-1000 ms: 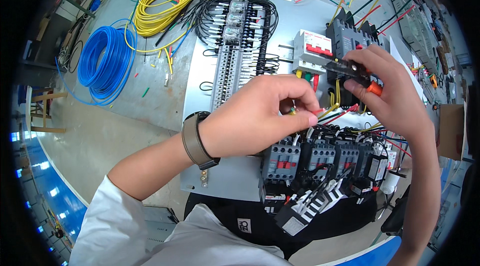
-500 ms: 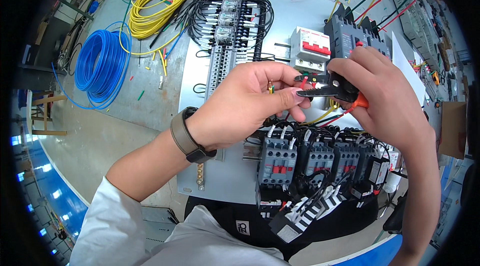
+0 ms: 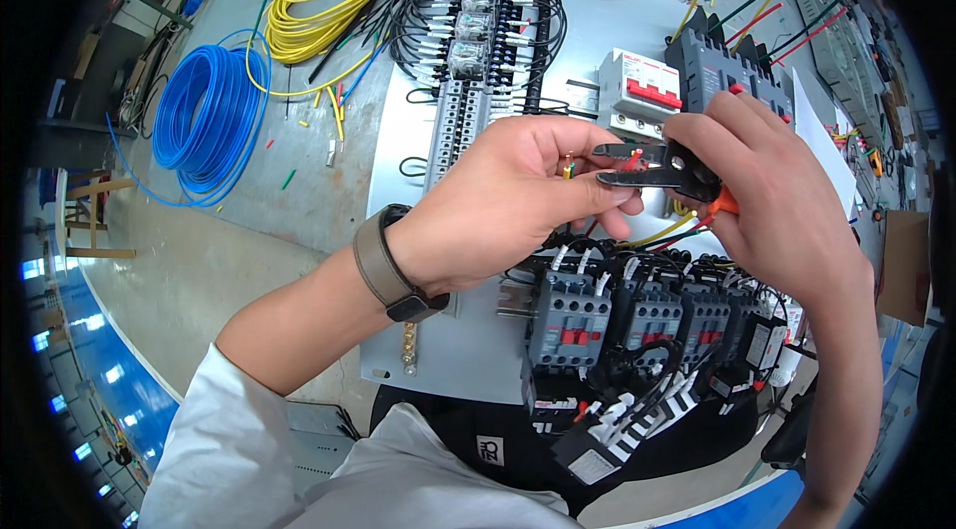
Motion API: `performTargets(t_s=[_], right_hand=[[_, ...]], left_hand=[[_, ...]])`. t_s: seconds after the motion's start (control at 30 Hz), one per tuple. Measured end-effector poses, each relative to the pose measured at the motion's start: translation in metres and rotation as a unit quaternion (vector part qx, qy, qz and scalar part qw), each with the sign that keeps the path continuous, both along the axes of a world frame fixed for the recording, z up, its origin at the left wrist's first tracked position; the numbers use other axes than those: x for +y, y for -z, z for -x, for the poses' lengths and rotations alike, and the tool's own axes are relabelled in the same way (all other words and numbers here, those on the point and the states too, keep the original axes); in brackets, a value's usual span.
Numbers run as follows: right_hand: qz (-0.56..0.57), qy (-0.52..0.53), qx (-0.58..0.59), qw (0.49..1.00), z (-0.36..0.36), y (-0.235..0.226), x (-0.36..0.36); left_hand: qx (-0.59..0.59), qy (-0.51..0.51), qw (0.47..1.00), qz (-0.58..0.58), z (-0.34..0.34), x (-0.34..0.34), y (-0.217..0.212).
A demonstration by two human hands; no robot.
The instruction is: The person works on an electrical control panel, stripping wire ends with pliers and inserting them into terminal blocks. The person handles multiple colored wires and uses pliers to prepare and connect them to the panel components.
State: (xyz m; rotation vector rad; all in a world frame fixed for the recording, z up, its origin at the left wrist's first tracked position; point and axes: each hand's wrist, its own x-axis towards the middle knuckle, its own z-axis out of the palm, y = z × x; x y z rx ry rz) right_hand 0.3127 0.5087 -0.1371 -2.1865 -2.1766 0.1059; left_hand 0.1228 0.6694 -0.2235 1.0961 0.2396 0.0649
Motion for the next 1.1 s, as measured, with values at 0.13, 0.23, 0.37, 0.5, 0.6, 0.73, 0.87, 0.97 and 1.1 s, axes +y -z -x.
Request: performTargets(t_s=[0.13,0.23,0.37,0.5,0.6,0.73,0.87,0.97,1.1], right_hand=[[0.003,0.005,-0.009,1.000,0.0002,0.0007,-0.0011],[0.013,0.010,-0.009,1.000,0.0002,0.0004,-0.0015],[0.025,0.017,0.000,1.000,0.0013,0.0001,-0.0022],[0.039,0.026,0.005,0.999,0.0026,-0.0005,-0.0014],[0.040,0.026,0.004,0.999,0.0031,-0.0007,-0.0013],[0.042,0.028,0.002,0.999,0.0032,-0.0013,-0.0017],[0.040,0.025,0.006,0.999,0.0034,-0.0009,-0.0015],[0.030,0.023,-0.010,0.999,0.0031,0.0002,-0.0013],[0.011,0.013,-0.061,0.998,-0.0016,0.0035,-0.0005]], left_hand=[[-0.010,-0.001,1.000,0.000,0.0000,0.0000,0.0021],[-0.012,0.000,1.000,-0.003,0.0000,-0.0002,0.0009],[-0.013,-0.002,1.000,-0.003,0.0005,-0.0005,0.0013],[-0.015,-0.004,1.000,-0.001,0.0007,-0.0005,0.0026],[-0.016,-0.005,1.000,0.001,0.0006,-0.0001,0.0051],[-0.017,-0.007,1.000,0.001,0.0006,-0.0006,0.0046],[-0.019,-0.008,1.000,-0.001,0.0013,-0.0003,0.0047],[-0.019,-0.008,1.000,0.003,0.0015,-0.0007,0.0054],[-0.017,-0.008,1.000,0.004,0.0008,-0.0008,0.0035]])
